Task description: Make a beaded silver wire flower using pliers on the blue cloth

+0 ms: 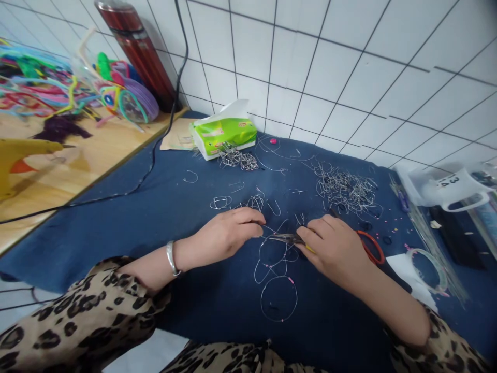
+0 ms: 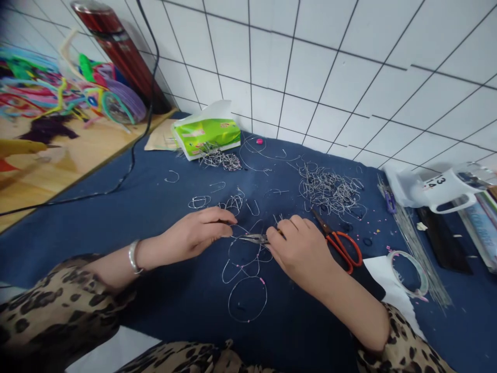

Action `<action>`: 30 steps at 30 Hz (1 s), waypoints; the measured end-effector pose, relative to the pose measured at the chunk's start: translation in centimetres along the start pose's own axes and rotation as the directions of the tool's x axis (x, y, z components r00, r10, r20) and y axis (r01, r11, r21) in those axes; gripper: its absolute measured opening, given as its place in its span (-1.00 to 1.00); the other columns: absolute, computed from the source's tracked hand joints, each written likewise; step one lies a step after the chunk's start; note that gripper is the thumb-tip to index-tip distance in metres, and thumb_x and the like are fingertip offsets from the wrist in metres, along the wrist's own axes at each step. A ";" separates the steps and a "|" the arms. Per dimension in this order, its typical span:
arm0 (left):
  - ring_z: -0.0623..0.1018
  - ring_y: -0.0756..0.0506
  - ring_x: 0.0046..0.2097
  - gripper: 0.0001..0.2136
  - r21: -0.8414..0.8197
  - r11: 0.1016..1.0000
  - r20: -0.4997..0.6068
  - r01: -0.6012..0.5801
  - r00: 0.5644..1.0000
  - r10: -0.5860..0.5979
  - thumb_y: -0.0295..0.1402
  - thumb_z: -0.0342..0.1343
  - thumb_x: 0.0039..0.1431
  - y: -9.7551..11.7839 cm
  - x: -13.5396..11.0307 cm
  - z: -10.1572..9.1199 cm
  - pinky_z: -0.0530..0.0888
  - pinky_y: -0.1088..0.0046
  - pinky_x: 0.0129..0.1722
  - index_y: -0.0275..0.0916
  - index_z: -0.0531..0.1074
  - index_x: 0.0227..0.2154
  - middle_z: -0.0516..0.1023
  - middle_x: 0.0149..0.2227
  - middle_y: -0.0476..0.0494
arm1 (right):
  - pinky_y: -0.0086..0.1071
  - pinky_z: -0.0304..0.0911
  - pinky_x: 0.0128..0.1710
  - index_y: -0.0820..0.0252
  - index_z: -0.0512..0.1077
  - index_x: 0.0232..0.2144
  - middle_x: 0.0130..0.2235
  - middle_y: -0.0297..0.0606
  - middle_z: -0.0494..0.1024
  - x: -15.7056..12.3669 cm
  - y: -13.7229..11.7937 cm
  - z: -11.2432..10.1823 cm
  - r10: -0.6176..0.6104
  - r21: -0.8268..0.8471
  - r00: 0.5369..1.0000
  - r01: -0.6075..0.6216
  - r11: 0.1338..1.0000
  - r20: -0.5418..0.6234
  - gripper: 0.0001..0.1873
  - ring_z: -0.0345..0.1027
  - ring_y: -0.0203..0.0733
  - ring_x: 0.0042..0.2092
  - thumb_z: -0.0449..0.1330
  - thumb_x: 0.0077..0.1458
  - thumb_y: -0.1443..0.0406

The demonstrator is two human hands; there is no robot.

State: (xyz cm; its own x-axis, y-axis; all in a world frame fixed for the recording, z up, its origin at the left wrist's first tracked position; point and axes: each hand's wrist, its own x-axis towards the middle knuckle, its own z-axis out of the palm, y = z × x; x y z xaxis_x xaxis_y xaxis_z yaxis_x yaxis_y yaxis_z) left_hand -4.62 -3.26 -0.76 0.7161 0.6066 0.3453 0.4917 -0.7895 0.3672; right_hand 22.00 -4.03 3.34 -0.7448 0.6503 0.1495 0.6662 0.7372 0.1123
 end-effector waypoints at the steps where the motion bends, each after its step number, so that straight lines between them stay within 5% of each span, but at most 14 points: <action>1: 0.40 -0.10 -0.03 -0.78 0.006 1.000 0.004 -0.005 1.000 0.005 -0.56 -0.13 0.17 0.0 0.0 0.0 0.43 0.29 -0.08 -0.24 0.37 -0.24 0.39 -0.06 -0.19 | -0.30 0.03 -0.28 0.17 0.40 -0.21 -0.32 -0.20 0.39 0.0 0.1 0.2 0.000 0.003 1.000 0.000 1.000 0.003 -0.77 0.12 -0.17 -0.28 0.01 0.16 0.22; 11: 0.46 -0.04 -0.16 -0.81 -0.046 0.999 0.031 -0.002 1.000 0.004 -0.50 -0.17 0.23 0.6 0.5 0.2 0.43 0.37 -0.12 -0.26 0.35 -0.28 0.47 -0.17 -0.15 | -0.31 0.04 -0.30 0.18 0.40 -0.24 -0.35 -0.20 0.37 0.0 -0.1 0.8 -0.015 0.049 1.000 0.015 0.999 0.007 -0.79 0.12 -0.18 -0.29 0.02 0.16 0.23; 30: 0.43 -0.08 -0.15 -0.80 0.088 0.993 0.108 -0.081 0.992 0.072 -0.56 -0.17 0.19 0.6 0.4 0.4 0.41 0.32 -0.10 -0.28 0.33 -0.25 0.47 -0.16 -0.16 | -0.30 -0.02 -0.35 0.17 0.37 -0.19 -0.35 -0.24 0.37 -0.4 -0.3 0.8 -0.099 -0.137 0.995 0.101 0.985 0.023 -0.80 0.11 -0.18 -0.29 0.02 0.13 0.37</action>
State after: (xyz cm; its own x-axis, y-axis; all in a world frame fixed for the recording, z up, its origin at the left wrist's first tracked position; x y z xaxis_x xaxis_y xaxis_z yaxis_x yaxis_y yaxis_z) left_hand -3.80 -3.56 -0.75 0.7989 0.5348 0.2754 0.4736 -0.8414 0.2602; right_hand 22.09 -4.37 2.42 -0.8078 0.5781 0.1152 0.5862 0.7672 0.2604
